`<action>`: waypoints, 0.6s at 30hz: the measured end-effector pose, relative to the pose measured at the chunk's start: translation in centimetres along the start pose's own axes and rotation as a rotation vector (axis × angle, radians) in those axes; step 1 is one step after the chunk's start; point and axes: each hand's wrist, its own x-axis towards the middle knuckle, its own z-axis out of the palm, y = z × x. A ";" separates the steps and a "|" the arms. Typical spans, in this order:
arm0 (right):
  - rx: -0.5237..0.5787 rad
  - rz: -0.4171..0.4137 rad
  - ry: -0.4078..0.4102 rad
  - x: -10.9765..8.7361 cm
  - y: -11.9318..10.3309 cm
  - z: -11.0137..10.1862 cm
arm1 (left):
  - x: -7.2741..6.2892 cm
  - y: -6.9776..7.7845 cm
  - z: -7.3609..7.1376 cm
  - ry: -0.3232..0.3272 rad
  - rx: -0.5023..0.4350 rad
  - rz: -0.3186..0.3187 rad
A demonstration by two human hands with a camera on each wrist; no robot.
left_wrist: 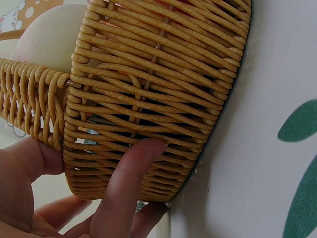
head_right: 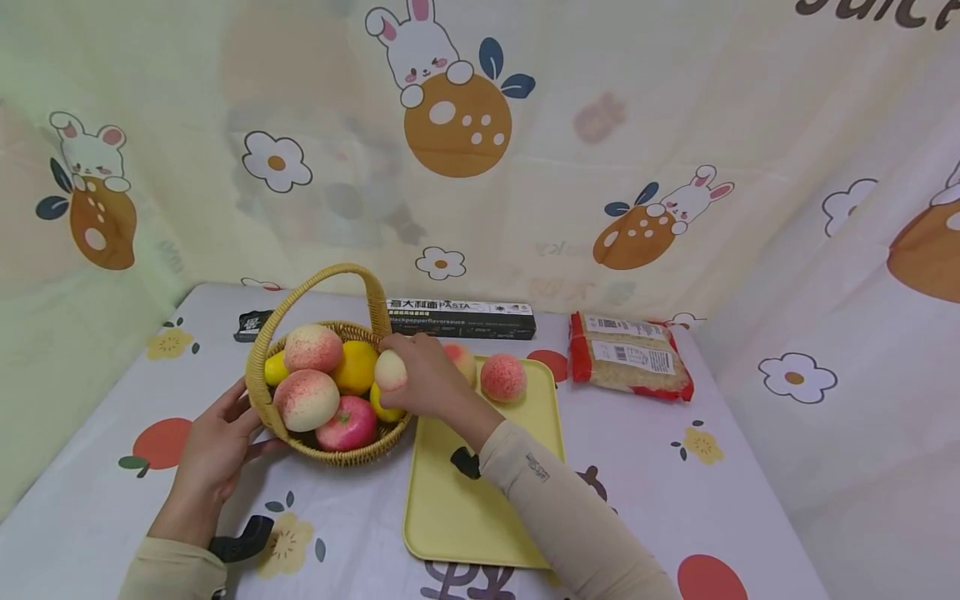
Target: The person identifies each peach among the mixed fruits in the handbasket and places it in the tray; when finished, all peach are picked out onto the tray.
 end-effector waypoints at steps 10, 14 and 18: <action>0.000 -0.071 0.044 -1.8 0.6 -0.8 | 0.0 0.0 0.0 0.000 0.005 -0.004; 0.021 -0.081 0.047 -2.7 0.9 -1.1 | 0.0 0.0 0.0 0.003 0.007 -0.004; 0.043 -0.064 0.038 -3.8 1.4 -1.3 | -0.1 0.0 0.0 -0.001 0.004 0.001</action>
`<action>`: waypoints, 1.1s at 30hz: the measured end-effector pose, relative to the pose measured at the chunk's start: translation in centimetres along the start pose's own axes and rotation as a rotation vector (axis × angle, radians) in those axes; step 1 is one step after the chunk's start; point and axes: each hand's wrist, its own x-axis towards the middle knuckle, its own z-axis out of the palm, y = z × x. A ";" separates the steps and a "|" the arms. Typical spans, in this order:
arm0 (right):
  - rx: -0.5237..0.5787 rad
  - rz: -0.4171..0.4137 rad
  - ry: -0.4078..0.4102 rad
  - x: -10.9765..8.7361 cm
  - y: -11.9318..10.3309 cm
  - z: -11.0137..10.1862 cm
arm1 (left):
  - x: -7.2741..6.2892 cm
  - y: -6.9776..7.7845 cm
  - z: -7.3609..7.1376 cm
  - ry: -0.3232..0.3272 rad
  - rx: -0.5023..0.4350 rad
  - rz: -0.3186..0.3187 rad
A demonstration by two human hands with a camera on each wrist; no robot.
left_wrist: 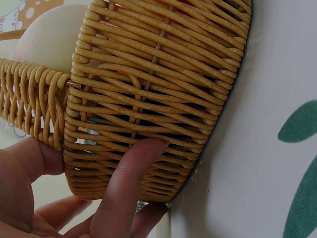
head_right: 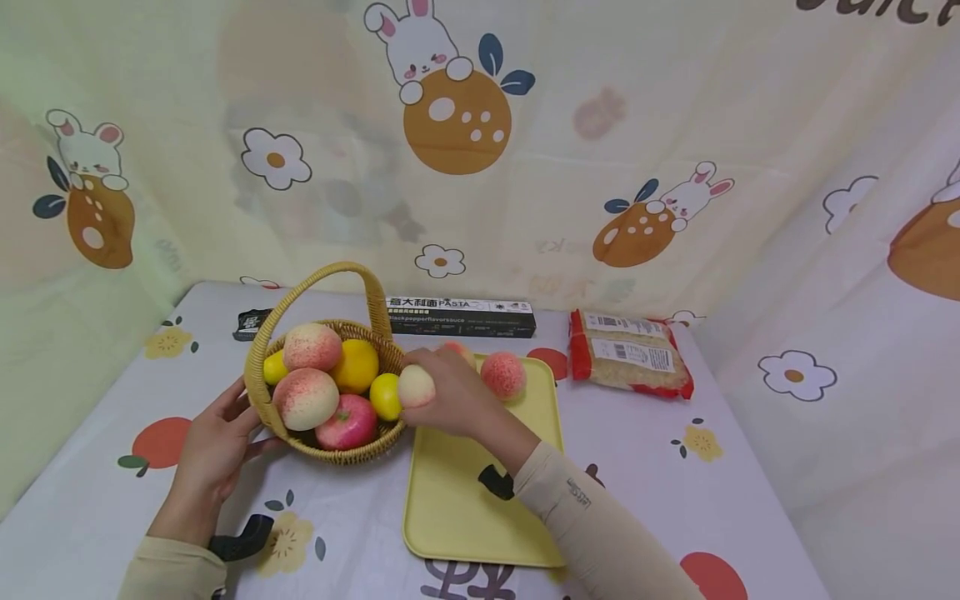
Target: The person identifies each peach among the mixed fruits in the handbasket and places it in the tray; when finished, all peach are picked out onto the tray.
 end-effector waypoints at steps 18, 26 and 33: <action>-0.056 0.035 -0.002 -3.2 2.4 -0.5 | -0.1 0.1 0.0 0.008 0.004 0.000; -0.068 0.069 -0.072 -3.2 3.4 0.5 | -0.1 0.2 0.0 0.014 0.003 -0.004; -0.079 0.098 -0.134 -2.9 3.7 1.0 | 0.0 0.1 0.0 0.016 0.000 -0.005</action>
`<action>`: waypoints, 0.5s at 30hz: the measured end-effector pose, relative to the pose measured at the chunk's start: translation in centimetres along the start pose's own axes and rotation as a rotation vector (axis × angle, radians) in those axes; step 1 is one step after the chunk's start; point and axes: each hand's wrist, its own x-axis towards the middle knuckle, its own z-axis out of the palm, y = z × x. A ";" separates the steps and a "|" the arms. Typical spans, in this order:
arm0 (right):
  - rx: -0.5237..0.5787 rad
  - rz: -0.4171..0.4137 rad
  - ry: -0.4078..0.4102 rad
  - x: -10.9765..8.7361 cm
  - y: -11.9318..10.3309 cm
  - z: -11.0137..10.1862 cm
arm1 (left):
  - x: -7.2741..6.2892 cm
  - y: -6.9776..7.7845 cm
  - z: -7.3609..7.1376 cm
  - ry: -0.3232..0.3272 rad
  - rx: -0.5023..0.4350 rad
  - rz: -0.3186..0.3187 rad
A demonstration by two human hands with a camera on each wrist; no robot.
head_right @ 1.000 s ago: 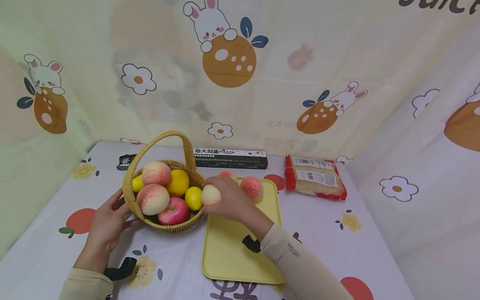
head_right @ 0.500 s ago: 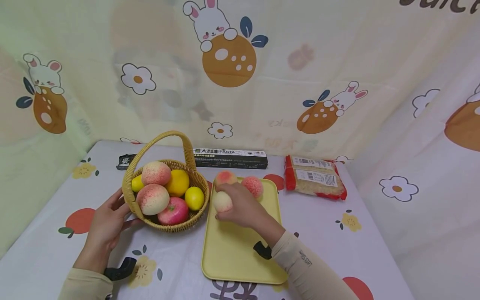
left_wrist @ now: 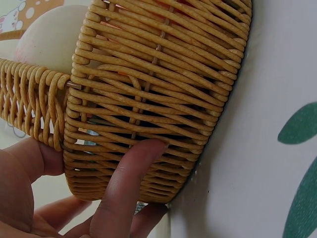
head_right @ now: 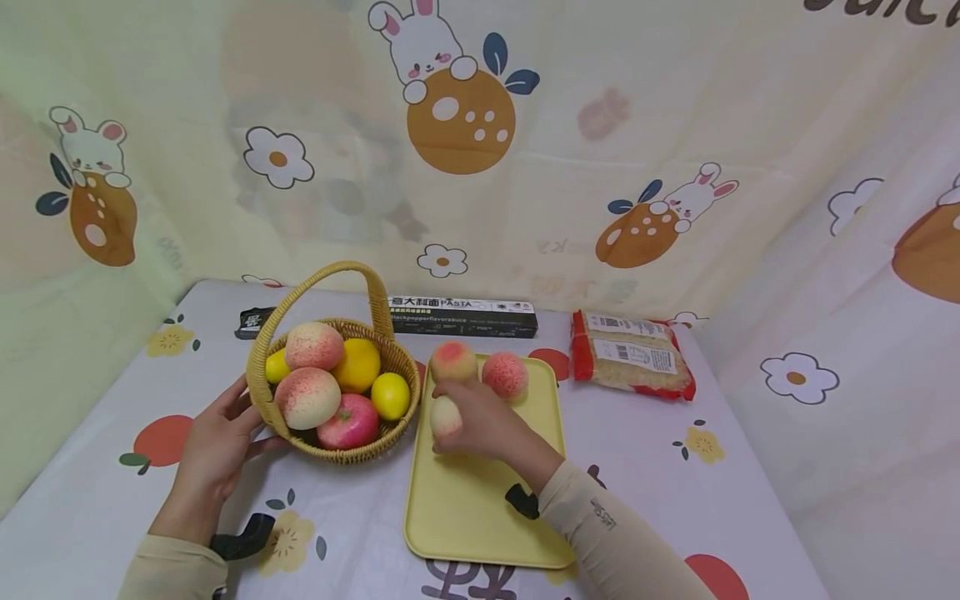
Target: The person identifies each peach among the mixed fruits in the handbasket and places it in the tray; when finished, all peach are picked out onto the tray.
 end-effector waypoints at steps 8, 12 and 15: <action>0.002 0.018 -0.036 0.0 0.0 0.3 | 0.1 0.0 0.0 0.001 -0.005 0.012; 0.001 0.017 -0.044 0.0 0.0 0.3 | 0.1 0.0 0.0 -0.002 -0.005 0.011; -0.003 0.017 -0.047 0.0 -0.1 0.4 | 0.0 0.0 0.0 -0.005 -0.006 0.004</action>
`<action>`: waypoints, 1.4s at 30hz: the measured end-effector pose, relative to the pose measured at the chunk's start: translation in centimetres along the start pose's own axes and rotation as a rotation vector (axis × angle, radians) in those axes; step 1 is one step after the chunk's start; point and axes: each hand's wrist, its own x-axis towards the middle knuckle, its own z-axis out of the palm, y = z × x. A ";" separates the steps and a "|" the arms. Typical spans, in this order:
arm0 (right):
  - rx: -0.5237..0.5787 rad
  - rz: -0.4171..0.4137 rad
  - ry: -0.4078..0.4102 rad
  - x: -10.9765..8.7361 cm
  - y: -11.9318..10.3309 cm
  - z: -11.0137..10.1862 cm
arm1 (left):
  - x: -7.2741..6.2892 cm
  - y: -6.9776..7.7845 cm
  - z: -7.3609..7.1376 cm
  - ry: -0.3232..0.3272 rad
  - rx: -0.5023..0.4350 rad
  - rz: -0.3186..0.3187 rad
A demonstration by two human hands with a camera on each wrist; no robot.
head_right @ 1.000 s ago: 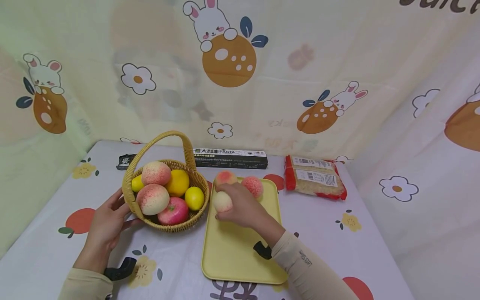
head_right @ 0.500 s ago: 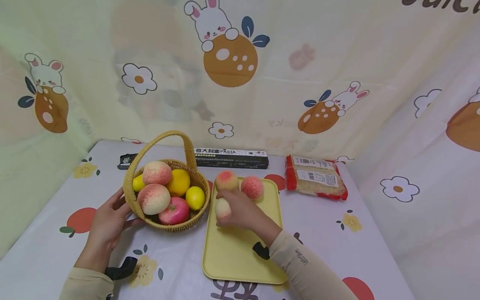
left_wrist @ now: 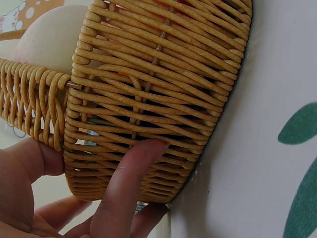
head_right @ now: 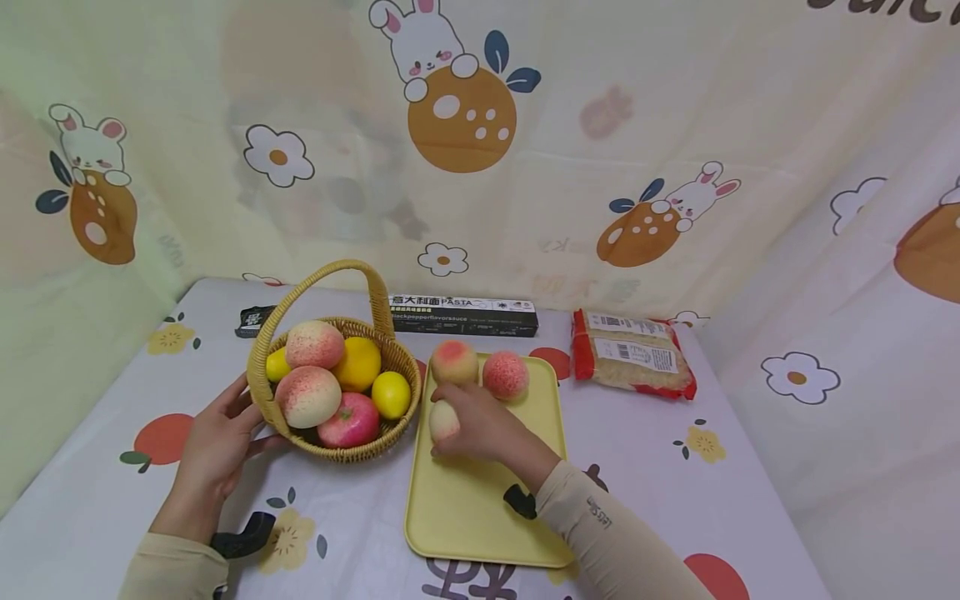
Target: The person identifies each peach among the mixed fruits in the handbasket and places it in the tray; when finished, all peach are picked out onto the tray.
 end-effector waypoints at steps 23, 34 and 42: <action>-0.010 0.018 0.008 -0.9 -0.9 -0.9 | -0.1 0.1 0.0 -0.005 0.005 -0.004; 0.038 0.042 -0.008 -1.3 -1.3 -1.3 | -0.1 0.0 -0.1 -0.010 0.005 -0.007; 0.055 0.007 0.006 -1.7 -1.0 -1.5 | -0.1 0.0 -0.1 -0.015 0.000 -0.007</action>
